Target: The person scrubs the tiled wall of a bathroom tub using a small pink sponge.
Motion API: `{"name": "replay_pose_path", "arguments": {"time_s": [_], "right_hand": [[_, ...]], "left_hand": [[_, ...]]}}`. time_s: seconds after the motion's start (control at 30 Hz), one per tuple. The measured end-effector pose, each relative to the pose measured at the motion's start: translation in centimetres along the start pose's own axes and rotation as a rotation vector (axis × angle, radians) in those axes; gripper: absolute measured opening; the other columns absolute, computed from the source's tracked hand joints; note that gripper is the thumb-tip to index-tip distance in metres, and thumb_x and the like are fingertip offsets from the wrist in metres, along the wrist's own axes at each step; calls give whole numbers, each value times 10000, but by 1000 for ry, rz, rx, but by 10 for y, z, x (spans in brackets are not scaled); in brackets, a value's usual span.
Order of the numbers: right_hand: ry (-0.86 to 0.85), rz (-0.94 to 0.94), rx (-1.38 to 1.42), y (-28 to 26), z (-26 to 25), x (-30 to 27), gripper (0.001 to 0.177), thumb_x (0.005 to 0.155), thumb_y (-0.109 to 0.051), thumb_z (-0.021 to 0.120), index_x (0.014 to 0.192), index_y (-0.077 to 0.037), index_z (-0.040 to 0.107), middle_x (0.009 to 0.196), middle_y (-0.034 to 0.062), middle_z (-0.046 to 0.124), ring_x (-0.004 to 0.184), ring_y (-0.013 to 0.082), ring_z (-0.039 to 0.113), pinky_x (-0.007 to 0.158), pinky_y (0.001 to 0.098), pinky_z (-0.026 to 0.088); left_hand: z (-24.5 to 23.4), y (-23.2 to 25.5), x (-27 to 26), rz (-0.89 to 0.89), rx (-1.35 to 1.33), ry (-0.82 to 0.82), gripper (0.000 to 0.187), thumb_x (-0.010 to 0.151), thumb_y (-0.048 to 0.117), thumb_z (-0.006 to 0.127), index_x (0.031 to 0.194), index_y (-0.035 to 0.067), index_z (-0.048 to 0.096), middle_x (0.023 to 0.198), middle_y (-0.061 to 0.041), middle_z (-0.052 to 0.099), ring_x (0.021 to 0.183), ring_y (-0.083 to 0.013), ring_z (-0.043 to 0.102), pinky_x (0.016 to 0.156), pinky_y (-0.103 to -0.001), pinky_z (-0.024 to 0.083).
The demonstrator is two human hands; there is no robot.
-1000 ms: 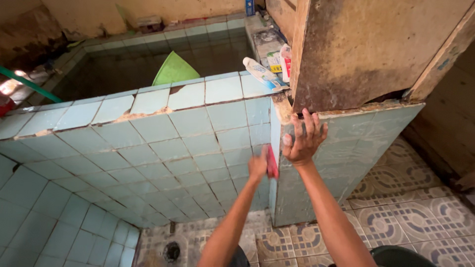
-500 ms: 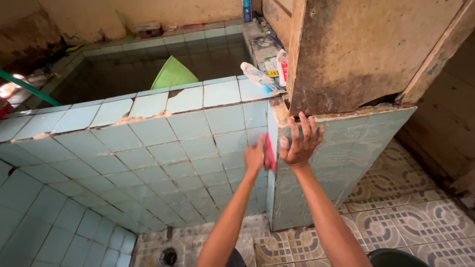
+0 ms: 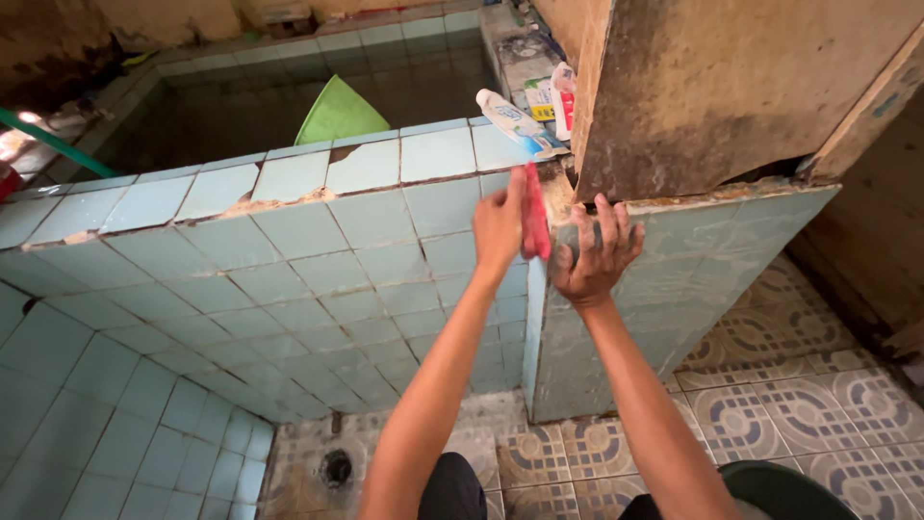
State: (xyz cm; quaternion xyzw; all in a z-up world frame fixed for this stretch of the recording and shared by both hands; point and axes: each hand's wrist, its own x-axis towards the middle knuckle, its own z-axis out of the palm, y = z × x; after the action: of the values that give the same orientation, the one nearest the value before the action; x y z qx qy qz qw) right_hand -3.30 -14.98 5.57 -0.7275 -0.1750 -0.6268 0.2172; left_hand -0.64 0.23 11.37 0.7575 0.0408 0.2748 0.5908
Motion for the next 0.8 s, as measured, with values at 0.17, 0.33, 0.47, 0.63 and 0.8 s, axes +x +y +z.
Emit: {"name": "replay_pose_path", "arguments": {"time_s": [0.17,0.33,0.47,0.63,0.8], "right_hand": [[2,1,-4,1,0,1,501,1073,-420,404,1419,-128,617,1526,139,526,1468,363,411,1250,547,109],[23,-2,27,2,3,0,495,1070,-418,401,1417,-139,616,1521,137,533,1463,360,416,1251,549,107],[25,-24,18,5,2,-1,508,1067,-429,399,1421,-135,616,1517,137,535,1458,362,412,1247,551,103],[8,-5,11,7,6,-6,519,1069,-441,392,1432,-144,614,1530,128,523,1471,357,403,1256,556,113],[-30,3,-13,8,6,-8,514,1078,-444,396,1444,-148,601,1542,133,512,1485,363,385,1256,552,110]], "left_hand": [[0,-4,-13,-101,-29,-14,752,920,668,512,691,-23,702,566,-165,635,553,-244,594,585,-455,478],[38,-183,-58,-215,257,-127,782,985,675,430,779,-7,753,680,-266,672,683,-414,651,720,-543,469],[46,-229,-83,-143,438,-141,728,996,664,441,894,20,766,746,-276,682,737,-460,654,723,-564,473],[35,-160,-43,-245,136,-59,777,956,664,492,680,-34,694,574,-193,621,565,-286,609,580,-468,467],[-4,-4,-3,-19,32,-41,751,954,646,497,653,-18,675,527,-121,594,518,-198,568,551,-418,456]]}}
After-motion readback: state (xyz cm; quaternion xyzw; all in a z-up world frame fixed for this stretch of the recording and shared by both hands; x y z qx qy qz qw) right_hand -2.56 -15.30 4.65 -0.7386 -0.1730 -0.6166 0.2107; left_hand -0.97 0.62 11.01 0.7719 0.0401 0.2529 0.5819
